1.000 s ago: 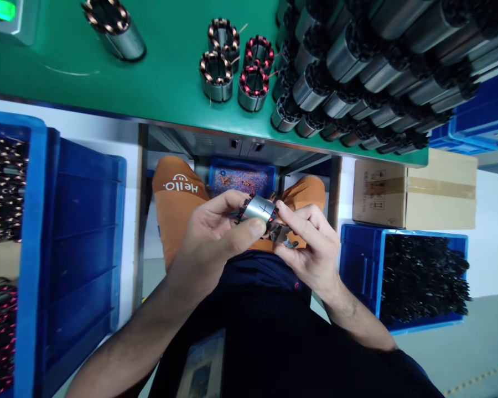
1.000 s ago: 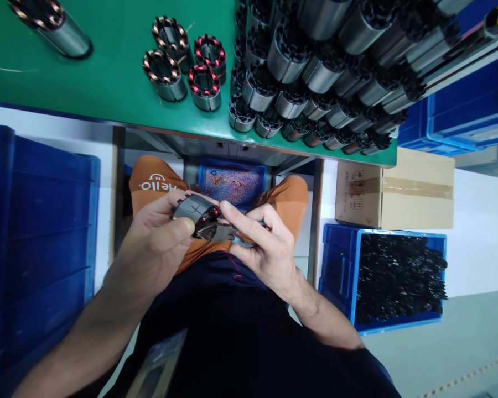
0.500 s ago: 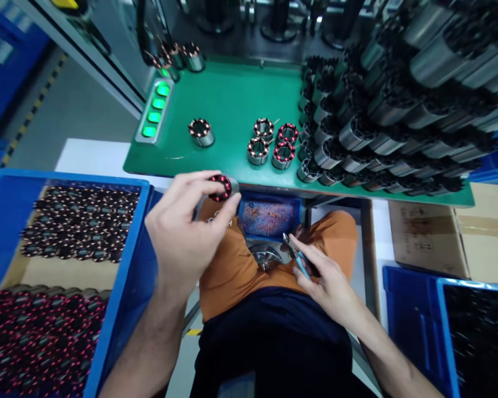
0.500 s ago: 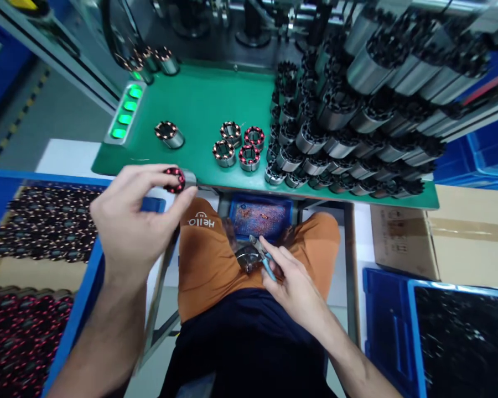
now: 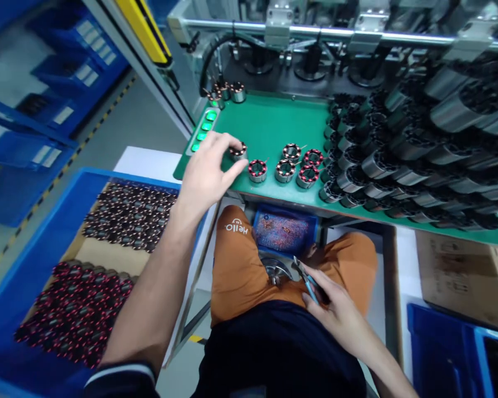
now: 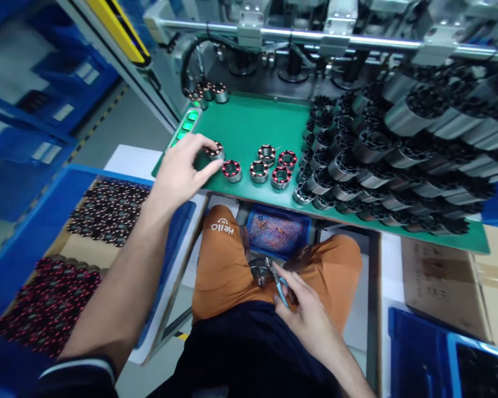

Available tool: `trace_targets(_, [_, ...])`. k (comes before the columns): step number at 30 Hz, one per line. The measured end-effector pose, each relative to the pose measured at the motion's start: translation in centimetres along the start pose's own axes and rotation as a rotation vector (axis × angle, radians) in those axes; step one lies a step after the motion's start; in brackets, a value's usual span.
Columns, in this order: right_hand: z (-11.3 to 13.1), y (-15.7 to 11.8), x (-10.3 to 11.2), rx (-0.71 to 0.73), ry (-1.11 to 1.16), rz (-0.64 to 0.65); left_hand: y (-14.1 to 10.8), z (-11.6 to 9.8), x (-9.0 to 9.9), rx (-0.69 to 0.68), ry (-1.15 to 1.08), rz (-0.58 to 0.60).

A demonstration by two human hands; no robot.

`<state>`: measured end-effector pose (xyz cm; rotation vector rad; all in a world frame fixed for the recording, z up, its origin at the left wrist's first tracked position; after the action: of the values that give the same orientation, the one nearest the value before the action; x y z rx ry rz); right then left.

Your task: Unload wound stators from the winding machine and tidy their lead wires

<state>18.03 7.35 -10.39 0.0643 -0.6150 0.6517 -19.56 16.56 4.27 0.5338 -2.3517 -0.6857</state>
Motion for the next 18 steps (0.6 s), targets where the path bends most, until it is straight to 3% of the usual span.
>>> trace_targets(2, [0.1, 0.0, -0.2, 0.001, -0.001, 0.01, 0.4, 0.4, -0.4, -0.047, 0.143, 0.076])
trace_targets(4, [0.3, 0.0, -0.5, 0.004, -0.004, 0.026, 0.3, -0.4, 0.3, -0.056, 0.179, 0.04])
trace_targets(8, [0.7, 0.1, -0.4, -0.028, 0.002, 0.034, -2.6, -5.7, 3.0, -0.035, 0.113, -0.19])
trace_targets(10, [1.6, 0.2, 0.0, -0.039, 0.016, 0.011, -5.0, -9.1, 3.2, -0.083, 0.139, -0.204])
trace_targets(14, [5.9, 0.2, 0.9, 0.052, 0.083, -0.042, -9.6, -14.0, 0.9, -0.255, 0.165, -0.054])
trace_targets(18, [9.2, 0.2, 1.7, 0.183, 0.21, -0.085, -12.3, -15.3, -1.9, -0.3, 0.142, 0.011])
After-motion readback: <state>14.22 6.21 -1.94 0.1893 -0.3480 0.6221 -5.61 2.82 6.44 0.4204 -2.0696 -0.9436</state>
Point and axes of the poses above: each hand's wrist, its own y-axis towards the middle knuckle, its own x-axis out of the back of the hand, z = x × y, the point moved 7 cm from there along y, towards the middle knuckle, and after that the axes turned 6 degrees about -x, right-handed, at the moved point
